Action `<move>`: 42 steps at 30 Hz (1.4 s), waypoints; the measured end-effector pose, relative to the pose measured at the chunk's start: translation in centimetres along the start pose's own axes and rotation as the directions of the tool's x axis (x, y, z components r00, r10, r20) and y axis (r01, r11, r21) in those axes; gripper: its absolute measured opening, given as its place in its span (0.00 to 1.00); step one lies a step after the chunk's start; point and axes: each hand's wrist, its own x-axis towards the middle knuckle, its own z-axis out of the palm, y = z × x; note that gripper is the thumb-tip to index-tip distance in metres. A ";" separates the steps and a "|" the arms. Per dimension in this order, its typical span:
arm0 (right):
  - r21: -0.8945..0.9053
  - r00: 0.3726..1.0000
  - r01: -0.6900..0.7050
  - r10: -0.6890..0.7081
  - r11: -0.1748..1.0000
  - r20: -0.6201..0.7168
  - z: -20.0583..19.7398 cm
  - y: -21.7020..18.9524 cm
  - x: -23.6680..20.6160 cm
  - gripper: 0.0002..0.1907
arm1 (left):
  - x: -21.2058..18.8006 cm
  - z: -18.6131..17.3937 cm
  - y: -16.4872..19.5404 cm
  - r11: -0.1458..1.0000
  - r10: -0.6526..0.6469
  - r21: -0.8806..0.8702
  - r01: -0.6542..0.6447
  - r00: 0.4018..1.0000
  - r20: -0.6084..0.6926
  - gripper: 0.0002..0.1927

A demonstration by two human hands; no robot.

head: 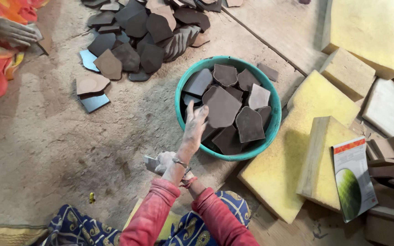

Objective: The person sits on the floor and smooths the edges of irregular clay tile pieces, rubbing each piece against a small abrasive block by hand. Smoothed pieces are placed into a green basin, while other workers sort similar clay pieces nearby.

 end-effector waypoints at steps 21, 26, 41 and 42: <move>0.137 0.986 -0.002 -0.021 0.991 0.167 -0.4 -0.4 1.8 0.18 | -9.8 -30.7 0.8 0.962 0.198 0.261 -0.075 0.853 -0.483 0.08; 0.295 0.996 0.090 -0.088 0.951 -0.019 1.0 2.0 2.8 0.19 | -8.3 -30.9 -0.7 0.880 0.175 0.474 0.041 0.899 -0.402 0.08; 0.904 0.954 -0.288 0.174 0.317 0.243 3.2 4.6 2.2 0.10 | 2.9 -36.9 11.7 -0.030 0.721 1.000 -0.003 0.693 0.024 0.46; 0.865 0.901 -0.411 0.277 0.290 0.335 3.5 4.9 2.4 0.10 | 4.1 -36.9 12.5 -0.119 0.708 0.992 -0.034 0.697 0.109 0.52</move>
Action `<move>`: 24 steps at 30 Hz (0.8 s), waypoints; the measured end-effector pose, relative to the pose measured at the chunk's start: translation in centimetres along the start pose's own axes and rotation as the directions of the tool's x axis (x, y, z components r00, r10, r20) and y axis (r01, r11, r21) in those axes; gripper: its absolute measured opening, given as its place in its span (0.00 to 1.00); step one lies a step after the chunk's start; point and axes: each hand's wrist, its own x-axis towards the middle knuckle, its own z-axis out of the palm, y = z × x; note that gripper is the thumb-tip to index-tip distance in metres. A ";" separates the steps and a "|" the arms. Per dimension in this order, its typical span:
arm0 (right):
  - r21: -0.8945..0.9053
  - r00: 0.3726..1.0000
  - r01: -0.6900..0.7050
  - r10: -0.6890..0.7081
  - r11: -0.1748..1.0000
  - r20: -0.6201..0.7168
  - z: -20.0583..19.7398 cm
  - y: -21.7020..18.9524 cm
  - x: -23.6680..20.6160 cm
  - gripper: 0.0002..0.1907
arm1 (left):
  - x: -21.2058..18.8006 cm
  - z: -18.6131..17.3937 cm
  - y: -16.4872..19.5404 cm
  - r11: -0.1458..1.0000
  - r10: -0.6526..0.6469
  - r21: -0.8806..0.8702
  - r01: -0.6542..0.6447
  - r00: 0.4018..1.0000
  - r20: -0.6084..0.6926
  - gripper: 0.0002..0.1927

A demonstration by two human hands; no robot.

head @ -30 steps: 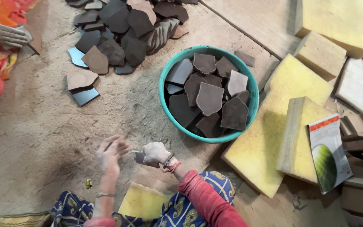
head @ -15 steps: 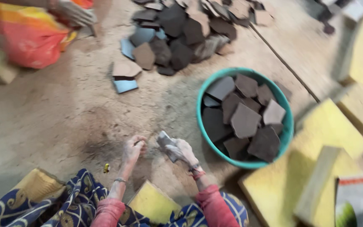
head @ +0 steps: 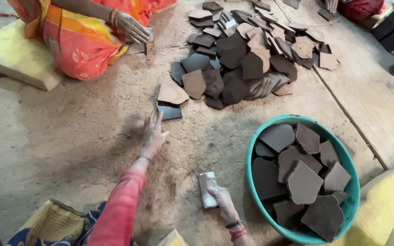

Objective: The person sits on the floor and smooths the edges of irregular clay tile pieces, rubbing each piece against a small abrasive block by hand. Smoothed pieces are placed into a green basin, while other workers sort similar clay pieces nearby.

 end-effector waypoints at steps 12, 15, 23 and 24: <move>0.213 0.980 -0.192 0.200 0.958 -0.018 -2.7 4.5 3.8 0.11 | 11.0 6.9 0.5 0.877 -0.436 0.297 0.379 0.887 0.155 0.60; 0.206 0.981 -0.180 0.191 0.962 -0.034 -3.4 4.2 5.5 0.19 | 12.0 7.6 0.9 0.819 -0.516 0.382 0.428 0.840 0.166 0.55; 0.348 0.976 -0.174 0.208 0.921 -0.064 -3.1 4.9 3.8 0.12 | 9.6 4.9 0.0 0.881 -0.403 0.313 0.356 0.910 0.098 0.36; 0.404 0.974 -0.166 0.214 0.900 -0.077 -2.7 4.7 3.6 0.11 | 8.3 4.1 -0.1 0.875 -0.410 0.326 0.357 0.906 0.108 0.34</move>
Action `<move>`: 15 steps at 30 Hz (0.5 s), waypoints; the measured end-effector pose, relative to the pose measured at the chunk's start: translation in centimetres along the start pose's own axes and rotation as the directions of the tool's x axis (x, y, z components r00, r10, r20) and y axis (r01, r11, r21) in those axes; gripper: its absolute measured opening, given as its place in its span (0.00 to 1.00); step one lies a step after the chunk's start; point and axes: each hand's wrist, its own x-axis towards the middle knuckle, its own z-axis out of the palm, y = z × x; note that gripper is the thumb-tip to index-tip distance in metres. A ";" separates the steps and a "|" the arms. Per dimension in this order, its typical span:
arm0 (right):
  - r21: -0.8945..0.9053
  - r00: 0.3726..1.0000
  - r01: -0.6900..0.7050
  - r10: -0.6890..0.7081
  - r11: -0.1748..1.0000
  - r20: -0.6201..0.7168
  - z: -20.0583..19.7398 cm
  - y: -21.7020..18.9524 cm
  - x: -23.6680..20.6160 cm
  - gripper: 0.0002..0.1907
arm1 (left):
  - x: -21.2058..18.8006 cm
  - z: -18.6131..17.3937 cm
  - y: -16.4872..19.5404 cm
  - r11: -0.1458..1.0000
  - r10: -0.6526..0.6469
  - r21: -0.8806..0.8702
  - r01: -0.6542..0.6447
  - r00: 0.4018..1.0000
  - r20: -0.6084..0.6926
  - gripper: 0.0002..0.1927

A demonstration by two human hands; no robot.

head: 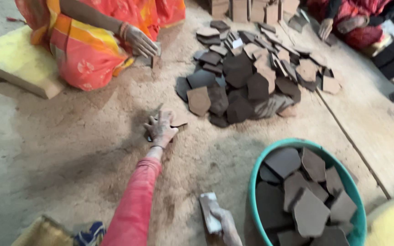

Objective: The person sits on the floor and smooths the edges of irregular clay tile pieces, rubbing each piece against a small abrasive block by hand. Smoothed pieces are placed into a green basin, while other workers sort similar clay pieces nearby.

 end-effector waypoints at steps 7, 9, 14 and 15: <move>-0.437 0.988 0.137 -0.092 0.889 0.122 3.1 -3.0 -1.7 0.13 | -12.6 -4.8 -10.3 0.998 -0.068 0.006 0.068 0.998 0.005 0.32; -0.509 0.979 0.199 -0.149 0.837 0.137 3.5 -3.5 -2.7 0.14 | -16.7 -6.5 -13.0 0.997 -0.061 0.034 0.065 0.993 -0.102 0.32; -0.251 -0.181 0.800 -0.617 -0.546 0.766 3.8 -4.6 -4.8 0.16 | -23.5 -9.1 -14.8 0.955 0.172 0.286 -0.085 0.940 -0.295 0.20; -0.457 0.257 0.883 -0.702 -0.109 0.664 4.1 -4.9 -4.9 0.15 | -23.9 -9.4 -14.3 0.978 0.176 0.167 -0.128 0.931 -0.319 0.18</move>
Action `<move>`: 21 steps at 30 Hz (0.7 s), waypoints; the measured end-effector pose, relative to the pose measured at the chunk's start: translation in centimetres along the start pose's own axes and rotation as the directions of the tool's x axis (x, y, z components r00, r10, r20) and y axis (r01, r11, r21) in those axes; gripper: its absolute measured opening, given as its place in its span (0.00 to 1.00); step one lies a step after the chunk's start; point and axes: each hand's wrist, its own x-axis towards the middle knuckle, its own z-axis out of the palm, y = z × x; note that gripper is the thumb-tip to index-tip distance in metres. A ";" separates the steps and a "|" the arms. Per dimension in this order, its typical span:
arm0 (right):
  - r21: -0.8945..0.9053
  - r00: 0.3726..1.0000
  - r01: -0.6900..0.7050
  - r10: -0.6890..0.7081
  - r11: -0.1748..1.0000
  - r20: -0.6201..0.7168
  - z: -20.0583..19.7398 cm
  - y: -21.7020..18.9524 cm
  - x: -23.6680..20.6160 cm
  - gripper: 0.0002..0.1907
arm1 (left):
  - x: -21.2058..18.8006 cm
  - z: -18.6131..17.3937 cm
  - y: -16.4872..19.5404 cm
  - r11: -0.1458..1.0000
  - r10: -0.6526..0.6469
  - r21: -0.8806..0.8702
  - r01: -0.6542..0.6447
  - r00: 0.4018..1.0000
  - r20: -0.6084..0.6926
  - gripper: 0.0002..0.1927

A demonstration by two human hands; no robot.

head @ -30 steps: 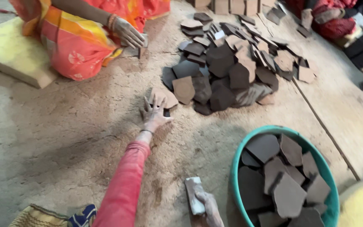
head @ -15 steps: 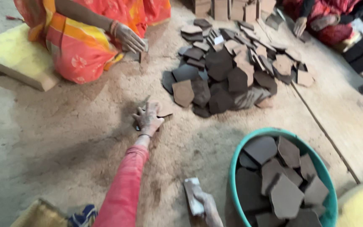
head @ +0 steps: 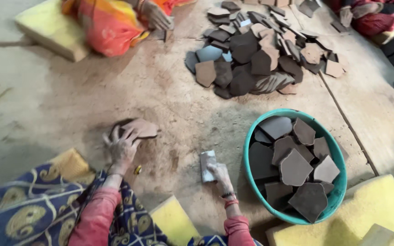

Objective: The person sits on the floor and smooths the edges of irregular clay tile pieces, rubbing each piece against a small abrasive block by hand. Smoothed pieces are placed into a green basin, while other workers sort similar clay pieces nearby.

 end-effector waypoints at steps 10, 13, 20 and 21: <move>-0.071 0.900 -0.434 0.436 0.898 0.009 -1.2 -2.0 2.3 0.12 | 2.0 1.9 11.1 0.071 -0.204 -0.821 0.567 0.814 0.544 0.18; -0.260 0.886 -0.457 0.460 0.851 -0.054 -1.7 -3.3 1.4 0.12 | 1.4 2.4 14.7 -0.043 -0.086 -0.781 0.623 0.776 0.624 0.19; -0.348 0.809 -0.573 0.579 0.742 -0.098 0.0 -5.3 2.0 0.12 | -2.8 0.7 15.0 -0.230 -0.117 -0.592 0.772 0.582 0.805 0.37; -0.346 0.827 -0.553 0.550 0.758 -0.118 0.7 -5.3 2.1 0.12 | -3.9 0.5 14.8 -0.260 -0.074 -0.621 0.739 0.626 0.776 0.33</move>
